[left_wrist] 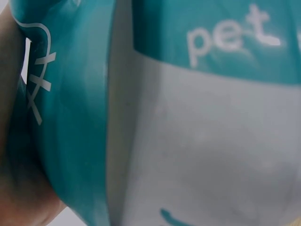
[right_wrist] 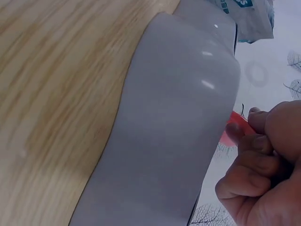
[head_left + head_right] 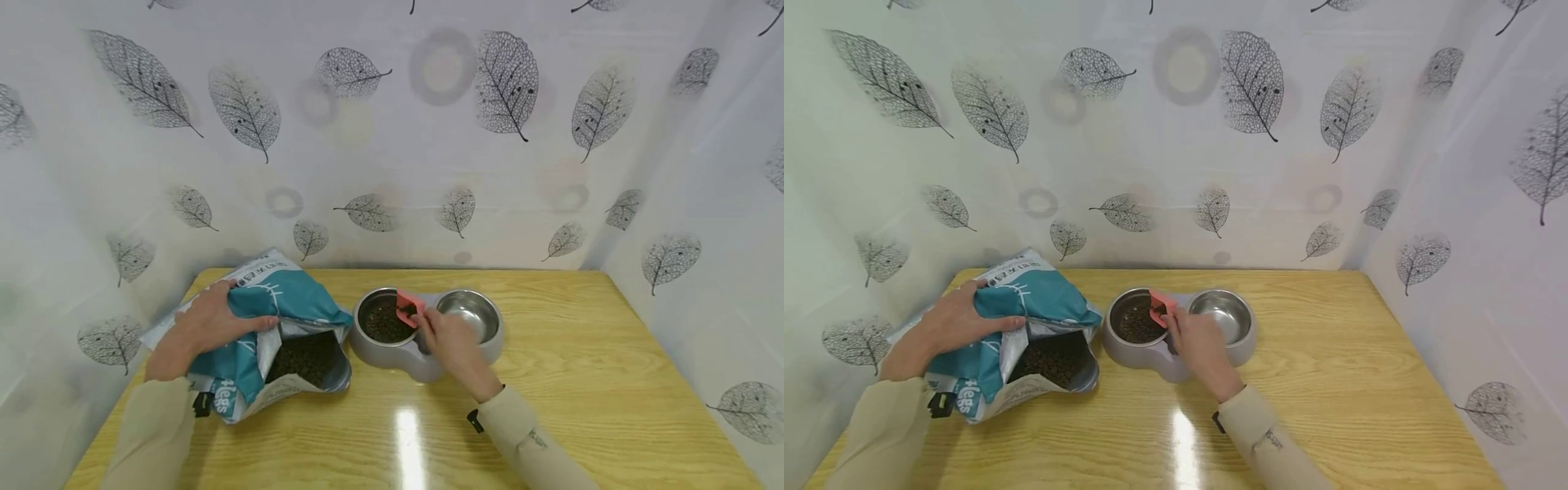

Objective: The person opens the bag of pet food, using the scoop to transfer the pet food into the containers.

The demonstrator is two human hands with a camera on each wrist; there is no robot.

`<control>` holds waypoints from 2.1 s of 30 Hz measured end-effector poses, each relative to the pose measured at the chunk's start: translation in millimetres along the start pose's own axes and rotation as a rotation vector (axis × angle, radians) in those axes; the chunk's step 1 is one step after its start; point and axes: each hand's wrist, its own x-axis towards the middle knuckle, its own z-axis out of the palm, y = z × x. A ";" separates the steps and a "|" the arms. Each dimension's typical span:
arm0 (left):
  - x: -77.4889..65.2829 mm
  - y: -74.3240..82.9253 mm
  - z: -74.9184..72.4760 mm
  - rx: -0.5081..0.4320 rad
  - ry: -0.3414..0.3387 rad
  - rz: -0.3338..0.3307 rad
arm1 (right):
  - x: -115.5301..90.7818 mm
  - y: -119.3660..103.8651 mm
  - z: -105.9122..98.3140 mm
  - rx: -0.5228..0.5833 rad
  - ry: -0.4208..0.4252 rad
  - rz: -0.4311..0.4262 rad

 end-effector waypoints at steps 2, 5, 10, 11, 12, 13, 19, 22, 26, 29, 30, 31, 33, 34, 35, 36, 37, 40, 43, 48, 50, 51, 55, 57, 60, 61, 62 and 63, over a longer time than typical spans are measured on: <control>0.6 -0.3 0.0 0.001 0.005 -0.001 | 1.4 -3.4 2.8 -0.062 0.010 -0.043; 0.9 -0.4 0.1 0.006 0.008 -0.002 | 2.4 -9.1 7.4 -0.098 0.031 -0.088; -0.3 0.3 0.5 0.009 0.009 0.000 | 1.6 -15.5 11.3 -0.060 -0.014 -0.092; -0.4 0.7 0.6 0.008 0.008 0.002 | 1.4 -15.7 10.8 -0.063 -0.016 -0.097; -0.4 1.0 0.6 0.008 0.009 0.002 | 0.8 -15.4 10.3 -0.073 -0.008 -0.108; -0.5 1.3 0.6 0.008 0.008 0.003 | 0.2 -15.0 9.5 -0.098 0.009 -0.120; -1.2 2.4 -1.9 0.006 0.002 -0.007 | -4.0 -9.7 4.0 -0.255 0.114 -0.178; -0.8 2.4 -2.5 0.002 0.002 -0.005 | -5.5 -7.6 2.7 -0.295 0.167 -0.202; -0.2 0.5 -1.1 0.004 -0.002 -0.005 | -6.9 -6.8 3.6 -0.292 0.235 -0.238; -0.2 -1.0 0.2 0.010 -0.007 -0.009 | -7.7 -8.8 4.2 -0.240 0.280 -0.241; -0.3 -1.2 0.5 0.010 -0.007 -0.011 | -8.0 -10.2 4.1 -0.212 0.288 -0.240; -0.4 -1.2 0.7 0.012 -0.008 -0.012 | -8.4 -11.9 3.5 -0.167 0.293 -0.241; -0.6 -0.7 0.9 0.011 -0.009 -0.016 | -9.4 -16.4 1.9 -0.050 0.290 -0.240; -0.7 -0.3 0.8 0.010 -0.009 -0.017 | -10.3 -18.8 0.7 0.025 0.282 -0.238; -0.6 0.0 0.7 0.009 -0.007 -0.017 | -11.4 -21.0 -0.4 0.102 0.270 -0.240; -0.7 0.4 0.6 0.010 -0.005 -0.017 | -12.6 -23.2 -1.3 0.177 0.256 -0.243; -0.8 0.7 0.5 0.009 -0.002 -0.017 | -13.8 -25.3 -2.0 0.256 0.241 -0.255; -1.1 1.2 0.0 0.007 0.005 -0.013 | -17.7 -31.6 -2.6 0.424 0.182 -0.325; -1.3 1.4 -0.4 0.007 0.006 -0.012 | -20.9 -38.8 0.1 0.454 0.128 -0.447; 0.3 0.6 0.0 0.008 0.002 -0.017 | -22.6 -55.1 8.5 0.211 0.143 -0.624; 0.8 0.1 0.3 0.009 0.000 -0.019 | -22.1 -62.5 12.9 0.091 0.169 -0.680; 1.0 -0.1 0.4 0.011 -0.001 -0.022 | -22.0 -66.0 14.9 0.037 0.183 -0.703; 1.5 -0.3 0.8 0.011 -0.003 -0.020 | -22.4 -78.2 24.4 -0.128 0.216 -0.754; 1.4 -0.1 0.7 0.010 -0.001 -0.017 | -23.1 -83.1 28.5 -0.202 0.224 -0.754; 1.0 0.6 0.2 0.008 0.001 -0.017 | -23.9 -90.1 32.9 -0.293 0.208 -0.728; 0.8 0.8 0.0 0.006 0.002 -0.018 | -23.7 -92.6 33.7 -0.323 0.198 -0.716; 0.7 1.2 -0.2 0.005 0.001 -0.019 | -23.2 -94.9 34.4 -0.352 0.186 -0.702; 0.7 1.4 -0.3 0.005 0.001 -0.020 | -22.6 -97.2 34.9 -0.373 0.169 -0.684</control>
